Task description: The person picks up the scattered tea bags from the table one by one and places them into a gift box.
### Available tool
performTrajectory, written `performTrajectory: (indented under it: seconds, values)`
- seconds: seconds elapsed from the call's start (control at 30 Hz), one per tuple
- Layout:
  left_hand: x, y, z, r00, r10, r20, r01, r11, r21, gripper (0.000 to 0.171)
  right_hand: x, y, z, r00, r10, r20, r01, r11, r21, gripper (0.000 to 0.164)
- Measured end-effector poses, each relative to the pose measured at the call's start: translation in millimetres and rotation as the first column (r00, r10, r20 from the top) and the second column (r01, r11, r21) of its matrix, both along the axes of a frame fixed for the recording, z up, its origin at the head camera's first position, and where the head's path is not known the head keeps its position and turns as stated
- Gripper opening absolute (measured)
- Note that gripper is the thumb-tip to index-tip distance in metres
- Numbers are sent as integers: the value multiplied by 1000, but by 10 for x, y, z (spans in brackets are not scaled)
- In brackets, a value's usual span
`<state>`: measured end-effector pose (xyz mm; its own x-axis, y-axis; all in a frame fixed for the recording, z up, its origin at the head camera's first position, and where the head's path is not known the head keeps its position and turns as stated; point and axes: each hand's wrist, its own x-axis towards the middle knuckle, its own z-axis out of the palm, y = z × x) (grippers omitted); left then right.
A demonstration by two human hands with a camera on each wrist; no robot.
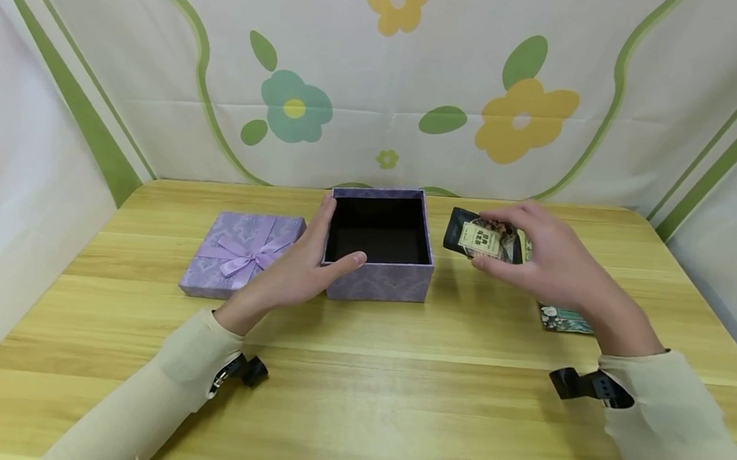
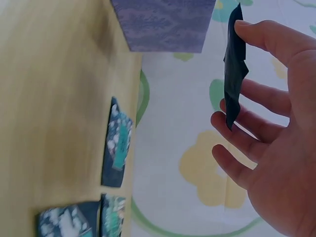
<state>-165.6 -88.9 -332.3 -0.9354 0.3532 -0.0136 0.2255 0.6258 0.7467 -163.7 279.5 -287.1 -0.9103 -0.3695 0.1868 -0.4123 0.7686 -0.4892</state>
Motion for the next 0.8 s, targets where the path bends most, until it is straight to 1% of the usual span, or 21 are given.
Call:
performTrajectory:
  seconds: [0.13,0.27,0.6,0.8]
  values:
    - [0,-3,7,1000,-1,2,1,1000,3,112,-40,-139,91,1000,17,-25,-18,1000,-7,65]
    - [4,-4,12,1000,-2,1,2,1000,2,112,-75,-277,150,998,41,-43,-42,999,-12,65]
    - [9,-4,8,1000,3,2,-3,1000,0,112,-205,-561,197,992,106,-74,-106,994,3,64]
    - [12,-5,15,1000,7,-1,-7,1000,-6,112,-276,-709,192,989,132,-60,-132,991,7,62]
